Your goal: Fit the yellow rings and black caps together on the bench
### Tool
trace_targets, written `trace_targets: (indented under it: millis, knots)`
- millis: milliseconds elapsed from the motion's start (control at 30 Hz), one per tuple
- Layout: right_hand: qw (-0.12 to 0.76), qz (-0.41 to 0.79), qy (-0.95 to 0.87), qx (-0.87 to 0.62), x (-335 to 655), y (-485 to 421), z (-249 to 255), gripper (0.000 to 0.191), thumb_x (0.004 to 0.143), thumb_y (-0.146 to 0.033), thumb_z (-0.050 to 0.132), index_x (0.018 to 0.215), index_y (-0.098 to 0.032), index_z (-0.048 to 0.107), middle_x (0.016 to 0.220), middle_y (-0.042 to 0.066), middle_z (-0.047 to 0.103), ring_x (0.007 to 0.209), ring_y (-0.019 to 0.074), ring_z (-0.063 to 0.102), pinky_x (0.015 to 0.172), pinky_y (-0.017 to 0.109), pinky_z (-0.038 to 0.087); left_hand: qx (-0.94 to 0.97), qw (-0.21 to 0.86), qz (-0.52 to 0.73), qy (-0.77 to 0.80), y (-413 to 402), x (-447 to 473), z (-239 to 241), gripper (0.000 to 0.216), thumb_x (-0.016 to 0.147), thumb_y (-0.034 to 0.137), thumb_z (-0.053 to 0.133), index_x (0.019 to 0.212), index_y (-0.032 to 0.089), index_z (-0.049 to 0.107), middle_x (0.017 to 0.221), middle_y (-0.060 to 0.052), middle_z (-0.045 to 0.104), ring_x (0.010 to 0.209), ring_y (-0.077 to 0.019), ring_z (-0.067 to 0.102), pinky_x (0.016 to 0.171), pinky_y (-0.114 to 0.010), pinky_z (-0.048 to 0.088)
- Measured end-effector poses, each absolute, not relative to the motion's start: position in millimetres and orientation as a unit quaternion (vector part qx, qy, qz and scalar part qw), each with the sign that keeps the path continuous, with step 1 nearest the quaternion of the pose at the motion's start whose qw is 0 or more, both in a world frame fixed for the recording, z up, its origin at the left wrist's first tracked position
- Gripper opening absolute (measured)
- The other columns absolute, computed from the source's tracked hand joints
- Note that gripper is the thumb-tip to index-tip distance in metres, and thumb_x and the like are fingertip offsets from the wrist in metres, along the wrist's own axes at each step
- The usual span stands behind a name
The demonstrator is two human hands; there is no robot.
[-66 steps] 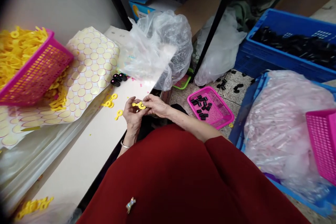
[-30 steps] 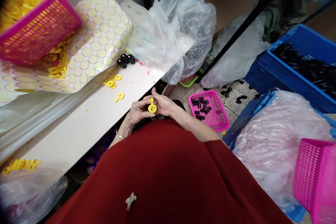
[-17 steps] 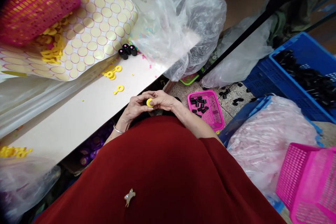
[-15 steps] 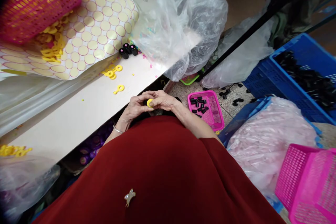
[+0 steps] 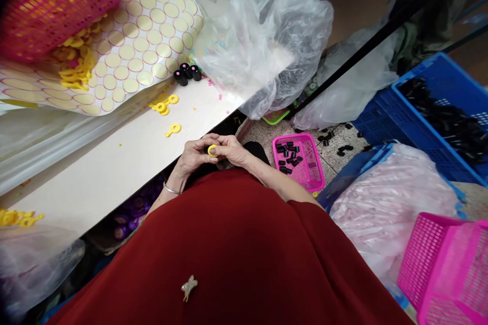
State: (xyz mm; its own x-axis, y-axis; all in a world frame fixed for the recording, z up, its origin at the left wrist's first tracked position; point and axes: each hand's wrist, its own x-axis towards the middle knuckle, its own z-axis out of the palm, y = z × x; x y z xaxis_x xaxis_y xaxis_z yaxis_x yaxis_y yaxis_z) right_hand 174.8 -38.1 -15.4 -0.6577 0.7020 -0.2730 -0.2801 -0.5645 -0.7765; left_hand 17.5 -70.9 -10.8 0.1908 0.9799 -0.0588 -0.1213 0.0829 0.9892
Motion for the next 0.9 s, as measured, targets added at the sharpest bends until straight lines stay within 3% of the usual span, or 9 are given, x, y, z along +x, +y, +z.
trace_targets:
  millis: [233,467,600,800,900]
  knots:
    - [0.256,0.846,-0.361,-0.298,173,-38,-11,0.033,0.045,-0.022,0.083,0.07,-0.012,0.065,0.06,-0.004,0.055,0.052,0.0074,0.051,0.044,0.018,0.045,0.51,0.58,0.465,0.434,-75,14,-16,0.039,0.048,0.024,0.088,0.084,0.02,0.075,0.111,-0.011,0.063,0.115,-0.0264,0.055,0.104,-0.042,0.04]
    - [0.302,0.816,-0.351,-0.346,164,-42,-13,0.027,0.045,-0.022,0.081,0.065,-0.012,0.065,0.054,-0.005,0.052,0.047,0.0066,0.046,0.041,0.019,0.04,0.515,0.573,0.457,0.445,-74,16,-16,0.041,0.048,0.03,0.088,0.085,0.019,0.075,0.113,-0.011,0.061,0.113,-0.0268,0.055,0.097,-0.041,0.045]
    - [0.281,0.834,-0.342,-0.329,160,-40,-17,0.032,0.051,-0.028,0.081,0.075,-0.012,0.066,0.061,-0.003,0.055,0.052,0.0083,0.052,0.046,0.021,0.045,0.499,0.568,0.46,0.465,-76,14,-22,0.043,0.052,0.036,0.086,0.089,0.018,0.074,0.117,-0.011,0.058,0.113,-0.0272,0.054,0.098,-0.044,0.044]
    - [0.258,0.84,-0.354,-0.322,161,-32,-17,0.033,0.045,-0.018,0.084,0.073,-0.011,0.068,0.064,-0.004,0.056,0.055,0.0052,0.051,0.047,0.015,0.041,0.523,0.53,0.489,0.454,-77,14,-29,0.04,0.052,0.036,0.087,0.085,0.019,0.073,0.103,-0.009,0.061,0.117,-0.0271,0.051,0.102,-0.044,0.04]
    - [0.229,0.859,-0.347,-0.3,161,-31,-18,0.037,0.051,-0.026,0.084,0.082,-0.013,0.069,0.064,-0.004,0.055,0.054,0.0069,0.053,0.05,0.02,0.048,0.502,0.536,0.496,0.464,-77,14,-28,0.043,0.052,0.036,0.087,0.089,0.019,0.073,0.108,-0.01,0.061,0.118,-0.0278,0.05,0.101,-0.044,0.041]
